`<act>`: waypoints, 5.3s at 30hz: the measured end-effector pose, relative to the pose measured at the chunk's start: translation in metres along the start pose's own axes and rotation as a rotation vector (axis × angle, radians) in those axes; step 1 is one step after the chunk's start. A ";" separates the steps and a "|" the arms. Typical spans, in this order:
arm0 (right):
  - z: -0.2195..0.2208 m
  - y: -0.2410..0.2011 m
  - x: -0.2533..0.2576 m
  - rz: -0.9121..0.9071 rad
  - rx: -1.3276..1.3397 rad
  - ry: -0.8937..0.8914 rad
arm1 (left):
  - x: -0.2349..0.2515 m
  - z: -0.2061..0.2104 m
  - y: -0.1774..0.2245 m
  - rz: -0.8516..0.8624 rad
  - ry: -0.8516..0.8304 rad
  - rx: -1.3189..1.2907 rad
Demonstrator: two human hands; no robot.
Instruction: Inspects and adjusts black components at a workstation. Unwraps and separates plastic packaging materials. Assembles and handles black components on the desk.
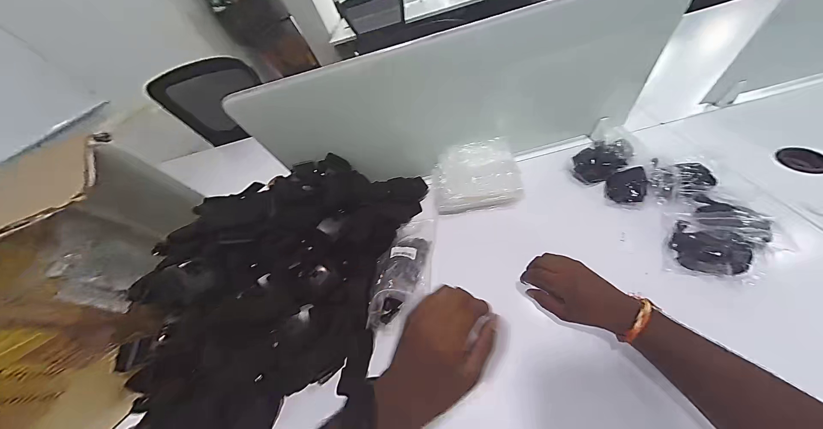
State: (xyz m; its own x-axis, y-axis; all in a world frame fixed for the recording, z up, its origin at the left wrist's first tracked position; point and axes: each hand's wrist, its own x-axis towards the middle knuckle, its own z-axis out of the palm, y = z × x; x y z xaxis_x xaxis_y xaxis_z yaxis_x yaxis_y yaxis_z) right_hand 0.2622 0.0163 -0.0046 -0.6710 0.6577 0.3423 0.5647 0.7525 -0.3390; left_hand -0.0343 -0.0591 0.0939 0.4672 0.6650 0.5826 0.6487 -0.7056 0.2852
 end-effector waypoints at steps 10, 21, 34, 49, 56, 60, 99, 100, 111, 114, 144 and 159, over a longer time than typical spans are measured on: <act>-0.026 0.013 -0.003 0.270 -0.040 -0.008 | 0.032 0.154 -0.006 -0.083 -0.074 -0.248; -0.136 0.030 -0.034 0.880 -0.483 0.082 | 0.030 0.158 -0.030 -0.033 -0.029 -0.133; -0.144 0.030 -0.059 1.107 -0.353 -0.425 | 0.031 0.161 -0.035 -0.136 -0.099 -0.290; -0.039 0.035 -0.023 0.105 0.346 0.032 | 0.039 0.157 -0.043 -0.246 -0.099 -0.533; -0.028 0.026 -0.016 -0.027 0.025 0.262 | 0.043 0.154 -0.050 -0.431 -0.019 -0.858; -0.038 0.026 -0.017 -0.142 -0.127 0.208 | 0.042 0.150 -0.056 -0.373 -0.039 -0.991; -0.011 -0.008 -0.013 0.121 -0.265 0.205 | 0.038 0.151 -0.042 -0.411 -0.273 -1.104; -0.012 -0.008 -0.013 0.123 -0.258 0.206 | 0.038 0.151 -0.043 -0.401 -0.283 -1.107; -0.012 -0.009 -0.013 0.116 -0.266 0.207 | 0.037 0.154 -0.040 -0.393 -0.258 -1.103; -0.011 -0.008 -0.013 0.113 -0.258 0.207 | 0.038 0.154 -0.040 -0.411 -0.265 -1.094; -0.027 0.037 -0.025 0.432 -0.014 0.527 | 0.040 0.157 -0.048 -0.342 0.101 -0.459; -0.014 0.036 -0.021 0.468 0.164 0.226 | 0.036 0.159 -0.046 -0.271 -0.141 -0.387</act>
State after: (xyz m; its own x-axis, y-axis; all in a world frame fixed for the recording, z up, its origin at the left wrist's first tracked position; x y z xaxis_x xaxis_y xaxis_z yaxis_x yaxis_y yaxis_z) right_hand 0.3032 0.0294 -0.0120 -0.2357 0.9256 0.2961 0.6839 0.3745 -0.6262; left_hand 0.0484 0.0356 -0.0195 0.4066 0.8451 0.3470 0.4996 -0.5237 0.6900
